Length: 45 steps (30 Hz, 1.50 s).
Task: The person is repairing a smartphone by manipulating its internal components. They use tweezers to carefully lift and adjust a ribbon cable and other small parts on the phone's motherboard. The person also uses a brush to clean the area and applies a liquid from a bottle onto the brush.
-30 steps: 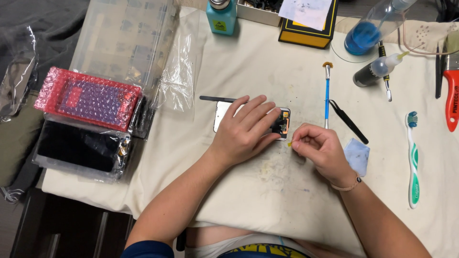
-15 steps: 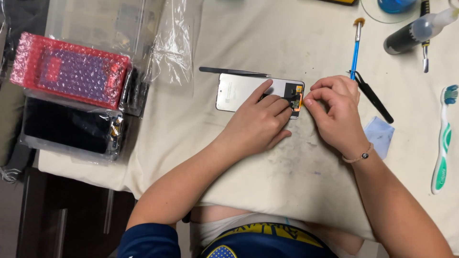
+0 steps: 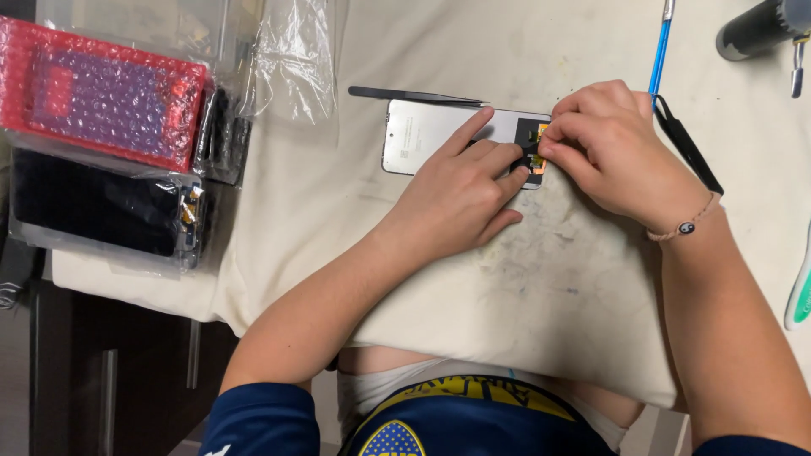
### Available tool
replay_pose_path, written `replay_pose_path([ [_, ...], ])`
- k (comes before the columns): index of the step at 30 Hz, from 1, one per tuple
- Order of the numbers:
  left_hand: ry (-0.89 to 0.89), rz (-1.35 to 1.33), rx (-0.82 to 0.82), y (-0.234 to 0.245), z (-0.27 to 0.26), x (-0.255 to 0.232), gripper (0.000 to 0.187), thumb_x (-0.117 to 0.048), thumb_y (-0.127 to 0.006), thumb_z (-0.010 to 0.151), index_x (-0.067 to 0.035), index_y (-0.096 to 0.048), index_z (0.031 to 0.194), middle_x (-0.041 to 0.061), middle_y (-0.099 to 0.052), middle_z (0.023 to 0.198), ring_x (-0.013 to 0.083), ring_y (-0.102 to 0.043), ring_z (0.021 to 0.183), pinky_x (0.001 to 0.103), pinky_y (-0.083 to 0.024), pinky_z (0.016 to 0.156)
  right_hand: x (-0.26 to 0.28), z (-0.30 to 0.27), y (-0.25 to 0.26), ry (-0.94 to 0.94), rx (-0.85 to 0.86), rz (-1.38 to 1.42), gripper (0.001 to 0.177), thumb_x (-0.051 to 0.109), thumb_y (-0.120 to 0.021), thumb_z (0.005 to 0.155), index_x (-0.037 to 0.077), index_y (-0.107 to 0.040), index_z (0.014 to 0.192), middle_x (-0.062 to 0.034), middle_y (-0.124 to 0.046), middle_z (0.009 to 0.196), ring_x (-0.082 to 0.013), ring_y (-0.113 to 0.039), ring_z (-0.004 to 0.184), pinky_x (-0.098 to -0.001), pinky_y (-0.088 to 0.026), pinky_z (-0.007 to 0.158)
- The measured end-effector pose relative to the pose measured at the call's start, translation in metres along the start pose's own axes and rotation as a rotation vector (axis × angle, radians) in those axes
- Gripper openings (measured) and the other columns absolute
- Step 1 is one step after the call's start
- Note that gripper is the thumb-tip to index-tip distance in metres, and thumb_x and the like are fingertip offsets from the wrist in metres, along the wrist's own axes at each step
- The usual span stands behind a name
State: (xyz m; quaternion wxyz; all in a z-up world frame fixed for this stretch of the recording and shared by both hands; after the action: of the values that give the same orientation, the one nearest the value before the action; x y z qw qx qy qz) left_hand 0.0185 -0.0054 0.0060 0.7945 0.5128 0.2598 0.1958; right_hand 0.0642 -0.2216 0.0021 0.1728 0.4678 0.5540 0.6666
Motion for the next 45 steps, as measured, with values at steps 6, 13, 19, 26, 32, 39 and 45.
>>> replay_pose_path([
  [6,-0.014,-0.09,-0.003,0.0,0.001,0.005,0.042,-0.037,-0.084,0.087,-0.004,-0.07,0.108,0.005,-0.054,0.09,0.0284,-0.058,0.078,0.052,-0.03,0.125,0.001,0.001,0.002,0.04,-0.013,-0.027,0.018,0.026,-0.062,0.108,0.013,-0.07,0.098,0.0004,-0.061,0.111,-0.0303,-0.048,0.114,-0.047,-0.03,0.099],
  [13,-0.024,-0.1,0.002,-0.001,0.0,0.006,0.039,-0.036,-0.085,0.086,-0.005,-0.069,0.105,0.004,-0.054,0.089,0.0282,-0.058,0.079,0.052,-0.031,0.124,0.001,0.0,-0.002,0.098,-0.047,-0.085,0.009,0.024,-0.067,0.105,0.016,-0.071,0.103,-0.0004,-0.063,0.11,-0.0316,-0.052,0.114,-0.0502,-0.033,0.098],
  [19,-0.031,-0.082,-0.044,-0.001,0.002,0.003,0.048,-0.033,-0.079,0.089,-0.008,-0.068,0.128,0.008,-0.061,0.103,0.0289,-0.06,0.086,0.053,-0.031,0.124,0.004,0.003,-0.001,0.072,-0.067,-0.123,0.012,0.026,-0.06,0.102,0.018,-0.068,0.098,0.0008,-0.062,0.108,-0.0291,-0.053,0.11,-0.0482,-0.035,0.093],
  [26,0.068,-0.072,0.095,0.0,0.003,-0.003,0.05,-0.039,-0.071,0.091,-0.007,-0.07,0.129,0.012,-0.066,0.107,0.0278,-0.065,0.102,0.064,-0.021,0.125,0.008,0.004,-0.005,-0.065,-0.005,-0.171,0.015,0.031,-0.063,0.1,0.018,-0.066,0.094,0.0013,-0.063,0.11,-0.0214,-0.052,0.128,-0.0404,-0.038,0.103],
  [32,0.078,-0.056,0.101,0.002,0.004,-0.005,0.053,-0.043,-0.07,0.091,-0.007,-0.069,0.13,0.011,-0.065,0.107,0.027,-0.063,0.102,0.067,-0.02,0.124,0.015,0.005,0.001,-0.096,0.014,-0.155,0.015,0.029,-0.064,0.099,0.017,-0.069,0.093,-0.0005,-0.066,0.109,-0.0209,-0.053,0.129,-0.0402,-0.038,0.105],
  [39,0.097,-0.071,0.134,0.007,0.007,-0.006,0.053,-0.044,-0.069,0.092,-0.008,-0.069,0.131,0.011,-0.065,0.106,0.0267,-0.064,0.102,0.07,-0.018,0.123,0.029,0.003,0.015,-0.145,0.019,-0.097,0.013,0.027,-0.071,0.091,0.014,-0.072,0.088,-0.0052,-0.07,0.108,-0.0235,-0.057,0.129,-0.0411,-0.04,0.108],
  [45,0.092,-0.065,0.149,0.009,0.008,-0.006,0.052,-0.044,-0.069,0.091,-0.009,-0.07,0.13,0.011,-0.066,0.105,0.0267,-0.065,0.101,0.071,-0.017,0.122,0.026,0.005,0.009,-0.176,-0.022,-0.137,0.014,0.027,-0.071,0.091,0.015,-0.07,0.083,-0.0028,-0.071,0.104,-0.0206,-0.059,0.126,-0.0386,-0.042,0.106],
])
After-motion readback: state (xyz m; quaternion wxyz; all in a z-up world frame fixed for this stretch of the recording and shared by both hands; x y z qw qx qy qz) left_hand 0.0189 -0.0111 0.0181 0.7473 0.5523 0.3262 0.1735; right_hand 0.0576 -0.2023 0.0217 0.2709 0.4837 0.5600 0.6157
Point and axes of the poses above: each hand's wrist, its own z-axis towards the middle knuckle, its own y-axis out of the back of the hand, x = y × z, the point moved 2 cm from there along z, towards the middle knuckle
